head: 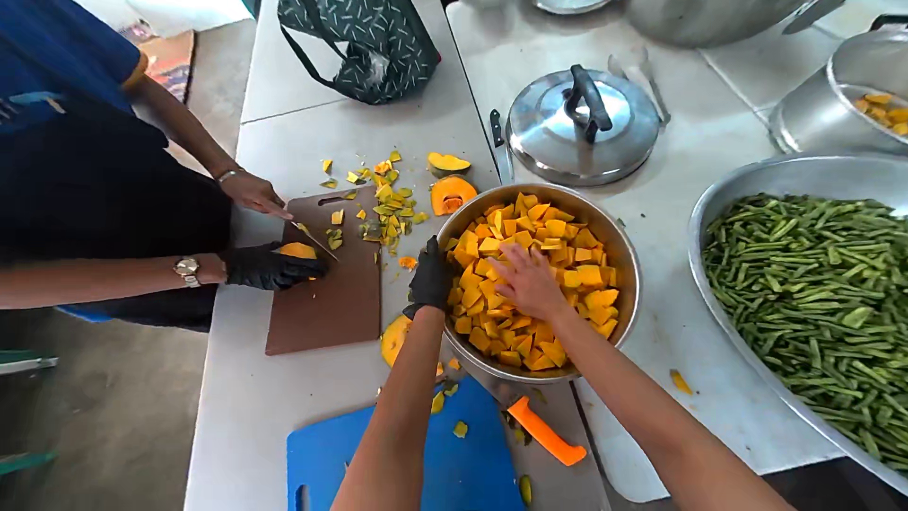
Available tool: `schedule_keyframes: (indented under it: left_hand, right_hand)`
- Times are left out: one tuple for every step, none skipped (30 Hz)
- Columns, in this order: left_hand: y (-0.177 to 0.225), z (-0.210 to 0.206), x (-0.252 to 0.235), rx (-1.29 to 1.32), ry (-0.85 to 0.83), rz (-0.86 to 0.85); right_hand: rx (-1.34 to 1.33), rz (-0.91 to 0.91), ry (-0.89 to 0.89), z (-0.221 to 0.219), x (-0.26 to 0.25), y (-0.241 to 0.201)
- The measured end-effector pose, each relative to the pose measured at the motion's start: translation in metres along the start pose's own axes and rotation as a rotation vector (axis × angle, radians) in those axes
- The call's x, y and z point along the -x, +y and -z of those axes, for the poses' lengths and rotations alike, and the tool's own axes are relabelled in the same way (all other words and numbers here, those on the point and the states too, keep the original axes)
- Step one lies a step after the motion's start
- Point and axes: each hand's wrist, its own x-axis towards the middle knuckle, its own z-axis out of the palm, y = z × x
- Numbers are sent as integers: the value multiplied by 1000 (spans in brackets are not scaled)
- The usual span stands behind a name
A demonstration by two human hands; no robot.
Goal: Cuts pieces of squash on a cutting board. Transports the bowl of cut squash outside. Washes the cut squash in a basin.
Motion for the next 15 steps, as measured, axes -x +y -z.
schedule_keyframes:
  left_hand:
    - [-1,-1,0,-6,6,2]
    - [-1,-1,-1,2,15,7]
    - [-2,0,-1,15,18,15]
    - [-3,0,1,37,16,25]
    - [-3,1,1,53,15,36]
    - [-2,2,1,60,14,46]
    - [-1,3,1,59,8,57]
    - [1,4,1,57,2,68]
    - [2,5,1,58,-2,76]
    - [3,5,0,62,-1,80]
    - [3,5,1,72,1,80]
    - [4,6,1,77,-1,77]
    - [6,7,2,73,-4,74]
    - [6,8,2,65,-8,71]
    - [6,9,2,62,-14,69]
  right_hand:
    - [-3,19,-27,-6,-11,0]
    - [11,-1,1,-6,-22,5]
    - [40,-56,36,-2,-28,14]
    - [69,-131,49,4,-30,27]
    - [90,-197,65,11,-29,41]
    - [112,-247,78,17,-24,54]
    - [120,-282,84,22,-15,64]
    - [118,-311,73,25,-4,68]
    - [94,-339,45,27,7,66]
    - [65,-362,6,29,19,59]
    - [26,-381,-53,31,30,48]
    - [-16,-388,-118,33,40,36]
    - [-63,-391,-189,37,48,23]
    - [-111,-396,-253,43,53,12]
    - [-162,-402,-285,52,55,4]
